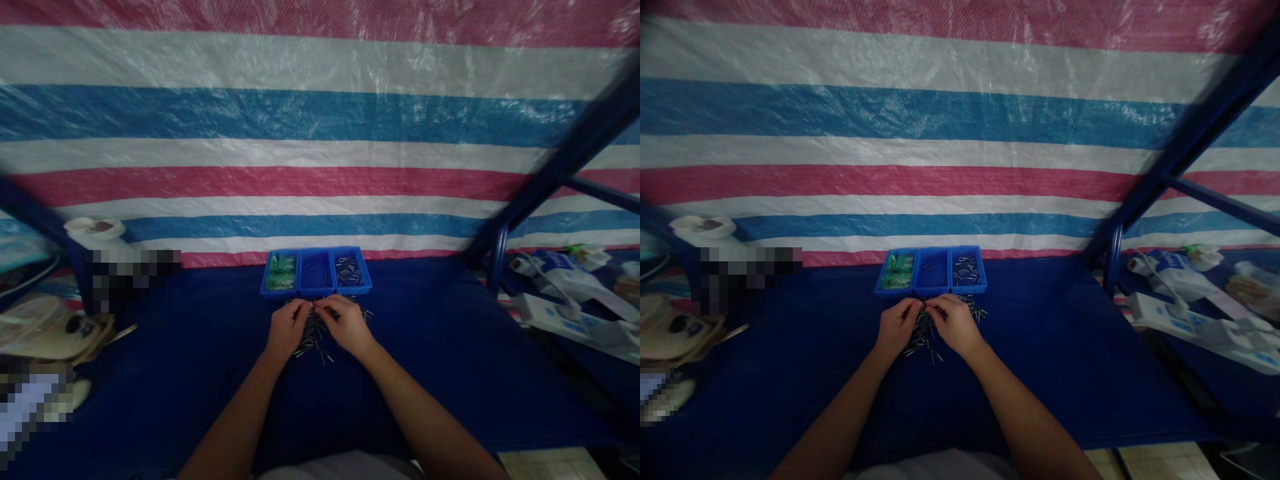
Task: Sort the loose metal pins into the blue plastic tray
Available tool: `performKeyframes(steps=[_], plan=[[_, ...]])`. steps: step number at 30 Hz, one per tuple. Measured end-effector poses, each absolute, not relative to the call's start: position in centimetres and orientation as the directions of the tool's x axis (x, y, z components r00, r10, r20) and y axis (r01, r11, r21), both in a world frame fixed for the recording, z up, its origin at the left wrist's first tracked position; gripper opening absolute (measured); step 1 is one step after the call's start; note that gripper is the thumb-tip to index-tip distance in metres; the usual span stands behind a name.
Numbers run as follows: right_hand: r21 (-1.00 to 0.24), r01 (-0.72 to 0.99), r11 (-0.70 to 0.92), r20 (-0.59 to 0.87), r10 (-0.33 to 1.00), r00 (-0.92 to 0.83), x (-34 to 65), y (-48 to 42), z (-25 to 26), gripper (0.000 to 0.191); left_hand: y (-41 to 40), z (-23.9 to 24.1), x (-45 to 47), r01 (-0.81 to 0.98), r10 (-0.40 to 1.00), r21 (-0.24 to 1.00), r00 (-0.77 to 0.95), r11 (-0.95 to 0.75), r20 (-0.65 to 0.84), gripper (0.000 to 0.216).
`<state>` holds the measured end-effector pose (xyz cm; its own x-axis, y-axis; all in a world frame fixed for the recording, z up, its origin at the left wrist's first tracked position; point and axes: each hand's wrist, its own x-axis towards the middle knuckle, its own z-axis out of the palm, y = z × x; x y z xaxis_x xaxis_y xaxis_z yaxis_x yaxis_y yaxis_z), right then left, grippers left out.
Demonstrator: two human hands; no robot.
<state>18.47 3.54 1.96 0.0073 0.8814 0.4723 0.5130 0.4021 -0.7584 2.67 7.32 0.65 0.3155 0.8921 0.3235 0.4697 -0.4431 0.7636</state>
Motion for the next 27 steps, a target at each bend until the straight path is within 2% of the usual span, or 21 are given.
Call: performKeyframes(steps=[9,17,24,27], plan=[[-0.767,0.514,0.385,0.467,0.884,0.034,18.40,3.54,2.03,0.014,7.31,0.26,2.76,0.479,0.891,0.761,0.342,-0.437,0.297,0.024],[-0.751,0.517,0.410,0.473,0.881,-0.011,18.13,3.52,1.49,0.012,7.56,-0.22,2.52,0.558,0.896,0.703,0.315,-0.442,0.313,0.033],[-0.806,0.504,0.311,0.393,0.917,0.062,18.29,3.48,1.88,0.012,6.98,0.47,2.84,0.460,0.893,0.772,0.316,-0.439,0.320,0.027],[-0.805,0.507,0.308,0.392,0.918,0.064,18.28,3.40,1.93,0.013,6.96,0.52,2.80,0.466,0.886,0.759,0.319,-0.455,0.336,0.030]])
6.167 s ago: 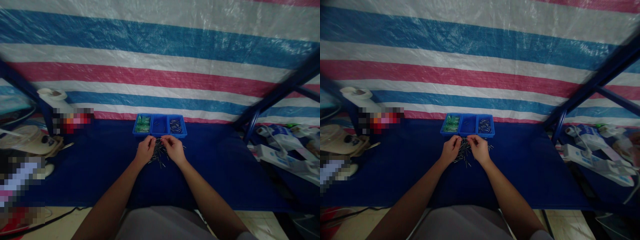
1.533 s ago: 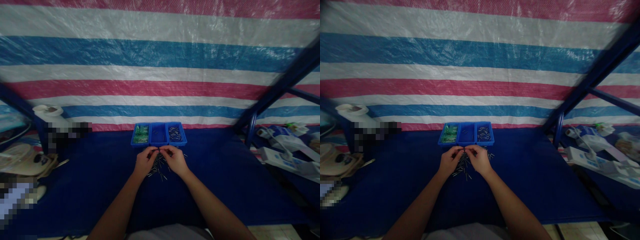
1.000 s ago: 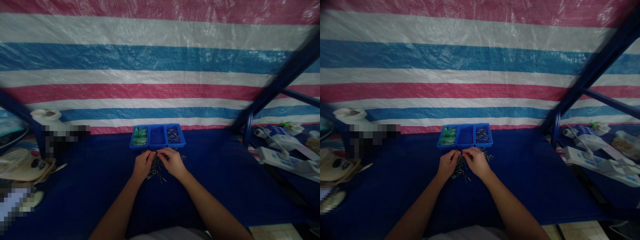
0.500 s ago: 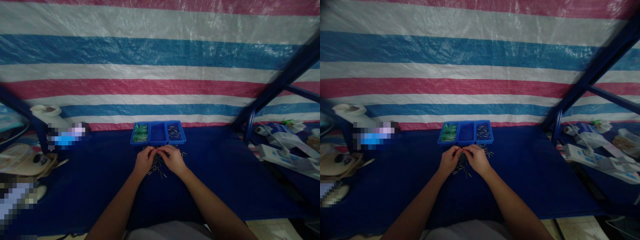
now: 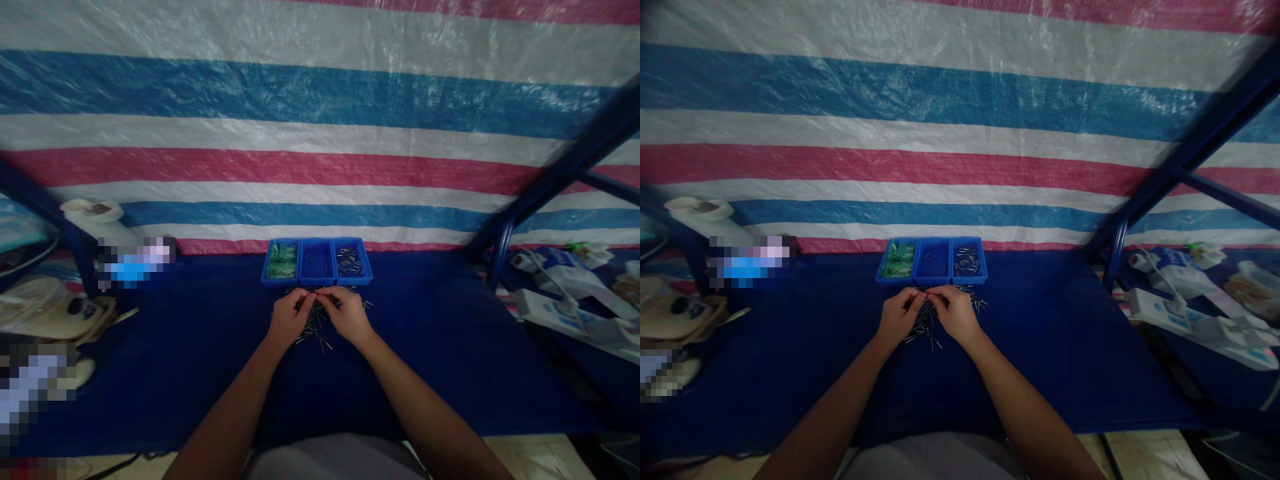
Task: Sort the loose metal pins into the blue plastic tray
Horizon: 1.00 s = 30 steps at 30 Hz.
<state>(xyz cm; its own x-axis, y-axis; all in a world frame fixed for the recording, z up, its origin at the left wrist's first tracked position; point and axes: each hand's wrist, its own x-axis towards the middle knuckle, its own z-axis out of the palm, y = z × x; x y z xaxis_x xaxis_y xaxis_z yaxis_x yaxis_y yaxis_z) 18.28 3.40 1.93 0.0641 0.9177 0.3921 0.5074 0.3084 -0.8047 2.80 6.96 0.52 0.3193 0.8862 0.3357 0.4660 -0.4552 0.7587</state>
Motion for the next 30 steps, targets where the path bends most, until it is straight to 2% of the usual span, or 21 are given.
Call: performKeyframes(steps=[5,9,12,17,23,27,30], plan=[[-0.742,0.534,0.404,0.469,0.883,-0.016,18.1,3.2,1.8,0.016,7.3,0.1,2.4,0.487,0.857,0.707,0.338,-0.513,0.389,0.042],[-0.655,0.585,0.478,0.551,0.832,-0.064,18.0,3.1,1.7,0.014,7.3,-0.1,2.4,0.487,0.852,0.702,0.361,-0.519,0.380,0.044],[-0.628,0.616,0.476,0.565,0.823,-0.060,18.0,3.0,1.7,0.015,7.1,0.1,2.5,0.471,0.854,0.719,0.370,-0.511,0.365,0.041],[-0.737,0.555,0.384,0.499,0.864,0.064,18.0,3.1,2.0,0.015,6.7,0.7,2.7,0.397,0.856,0.773,0.374,-0.495,0.356,0.028],[-0.941,0.265,0.211,0.262,0.950,0.172,17.7,3.6,1.6,0.013,6.7,0.3,3.0,0.418,0.878,0.784,0.349,-0.459,0.328,0.027],[-0.973,0.148,0.175,0.201,0.962,0.183,17.7,3.9,1.0,0.015,6.8,0.2,3.0,0.453,0.890,0.774,0.330,-0.443,0.316,0.026],[-0.963,0.210,0.167,0.203,0.965,0.165,17.9,3.8,1.2,0.015,6.9,0.3,3.0,0.451,0.882,0.767,0.345,-0.456,0.321,0.025]])
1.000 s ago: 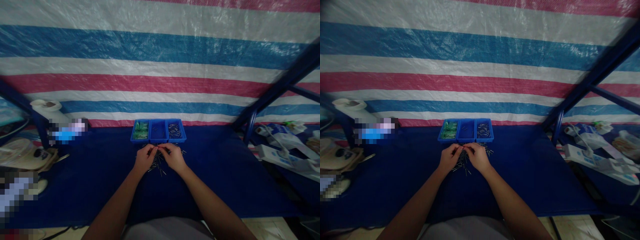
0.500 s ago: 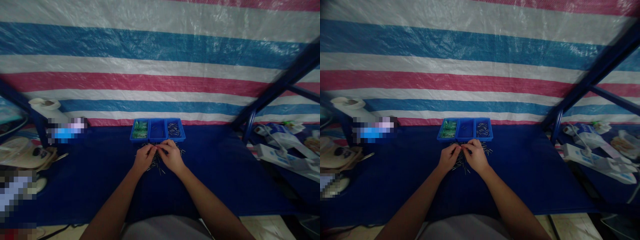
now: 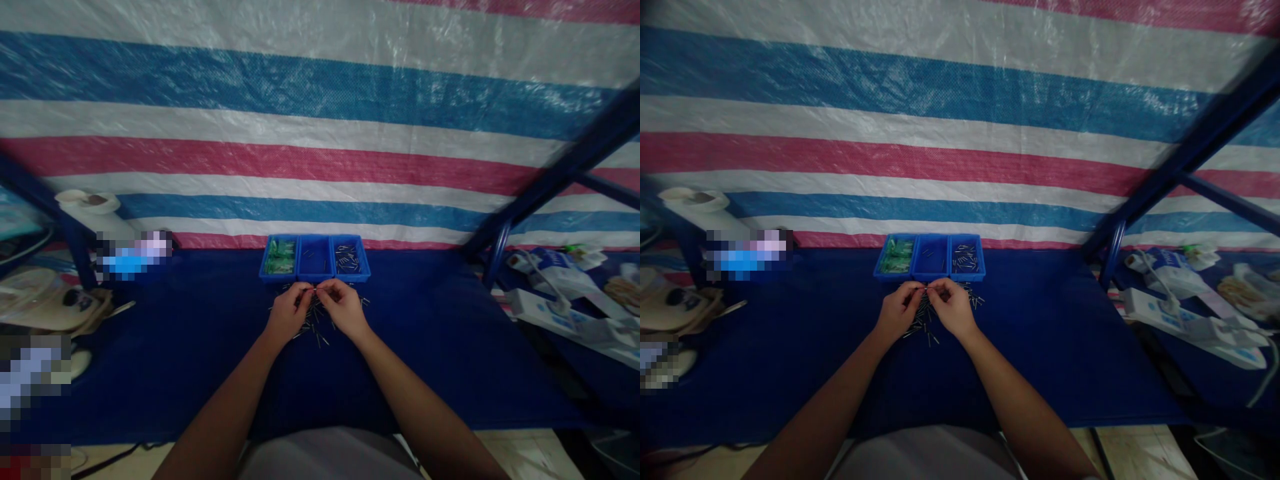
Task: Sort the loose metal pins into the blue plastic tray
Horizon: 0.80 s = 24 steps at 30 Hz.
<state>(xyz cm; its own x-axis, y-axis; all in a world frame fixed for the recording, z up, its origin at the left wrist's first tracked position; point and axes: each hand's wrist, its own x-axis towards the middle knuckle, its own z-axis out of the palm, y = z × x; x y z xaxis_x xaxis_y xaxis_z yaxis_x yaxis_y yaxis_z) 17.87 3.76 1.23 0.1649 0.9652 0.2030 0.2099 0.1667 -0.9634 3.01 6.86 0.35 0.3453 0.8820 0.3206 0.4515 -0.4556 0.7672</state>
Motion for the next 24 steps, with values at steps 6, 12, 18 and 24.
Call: performKeyframes(steps=[6,12,18,24], plan=[[-0.884,0.424,0.198,0.272,0.954,0.122,18.08,3.24,2.13,0.018,6.89,0.52,2.91,0.442,0.882,0.774,0.348,-0.453,0.318,0.025],[-0.869,0.452,0.201,0.270,0.958,0.093,18.17,3.24,2.08,0.032,6.71,0.95,2.89,0.434,0.879,0.783,0.378,-0.446,0.292,0.025],[-0.901,0.408,0.144,0.200,0.975,0.098,18.30,3.40,1.65,0.044,6.56,1.01,2.89,0.430,0.869,0.779,0.401,-0.457,0.288,0.028],[-0.889,0.423,0.178,0.232,0.969,0.080,18.25,3.37,1.65,0.034,6.87,0.85,2.73,0.472,0.862,0.732,0.384,-0.490,0.330,0.031]])
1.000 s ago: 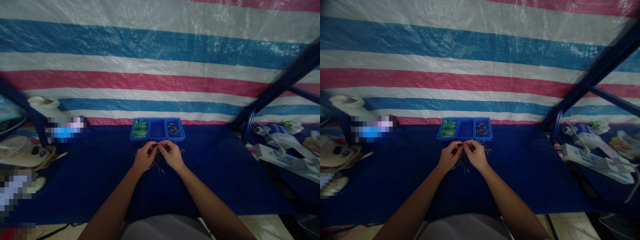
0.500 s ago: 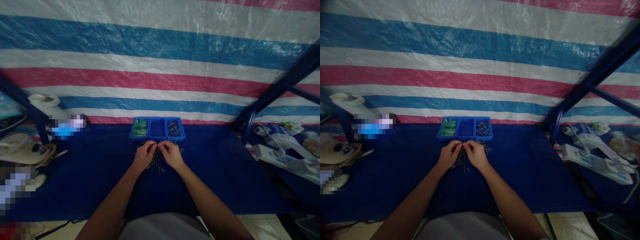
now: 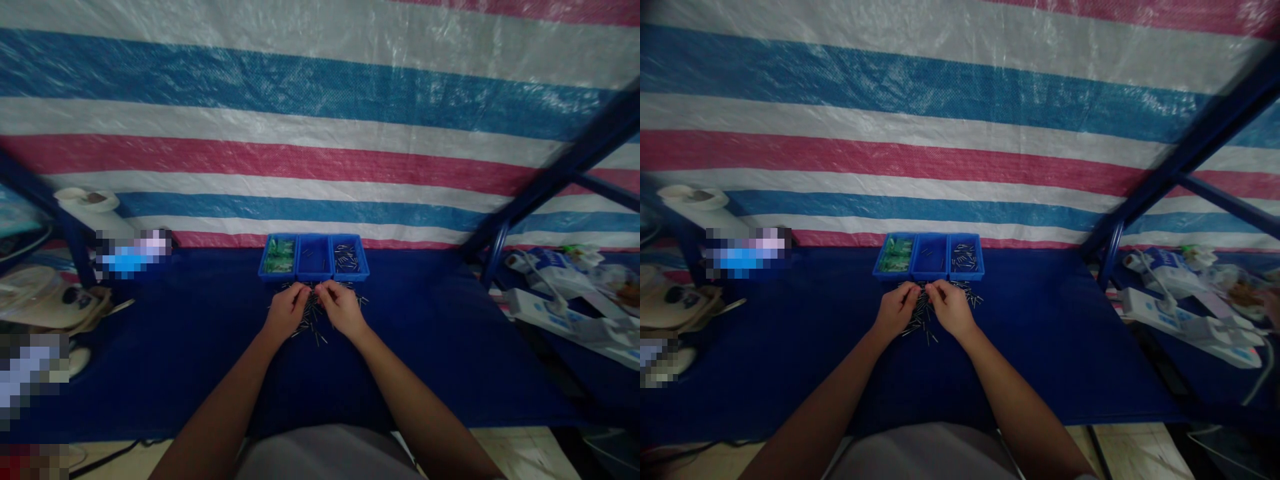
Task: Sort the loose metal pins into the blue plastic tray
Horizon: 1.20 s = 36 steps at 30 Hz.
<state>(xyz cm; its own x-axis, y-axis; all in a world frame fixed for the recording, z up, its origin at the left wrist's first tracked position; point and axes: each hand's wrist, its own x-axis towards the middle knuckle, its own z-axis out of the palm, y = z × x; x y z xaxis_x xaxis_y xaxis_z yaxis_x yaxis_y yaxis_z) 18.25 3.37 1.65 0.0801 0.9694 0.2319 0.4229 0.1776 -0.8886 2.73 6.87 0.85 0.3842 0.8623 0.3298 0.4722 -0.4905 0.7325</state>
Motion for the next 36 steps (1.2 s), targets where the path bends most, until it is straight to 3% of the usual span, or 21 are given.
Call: performKeyframes(steps=[4,15,25,29,36], plan=[[-0.887,0.410,0.213,0.253,0.966,0.045,18.16,3.27,1.86,0.027,6.98,0.71,2.69,0.480,0.879,0.746,0.357,-0.462,0.315,0.032],[-0.925,0.357,0.131,0.171,0.982,0.082,18.13,3.44,1.52,0.048,6.86,0.68,2.64,0.443,0.884,0.779,0.361,-0.443,0.298,0.031],[-0.910,0.343,0.234,0.280,0.956,0.089,17.88,3.40,1.99,0.016,7.01,0.63,2.55,0.481,0.895,0.762,0.325,-0.434,0.305,0.035],[-0.874,0.421,0.243,0.303,0.950,0.081,17.98,3.29,2.21,0.024,6.89,0.75,2.60,0.458,0.895,0.776,0.322,-0.433,0.309,0.036],[-0.902,0.407,0.140,0.191,0.978,0.088,18.01,3.29,2.04,0.044,6.77,0.72,2.76,0.418,0.889,0.800,0.348,-0.431,0.297,0.032]])
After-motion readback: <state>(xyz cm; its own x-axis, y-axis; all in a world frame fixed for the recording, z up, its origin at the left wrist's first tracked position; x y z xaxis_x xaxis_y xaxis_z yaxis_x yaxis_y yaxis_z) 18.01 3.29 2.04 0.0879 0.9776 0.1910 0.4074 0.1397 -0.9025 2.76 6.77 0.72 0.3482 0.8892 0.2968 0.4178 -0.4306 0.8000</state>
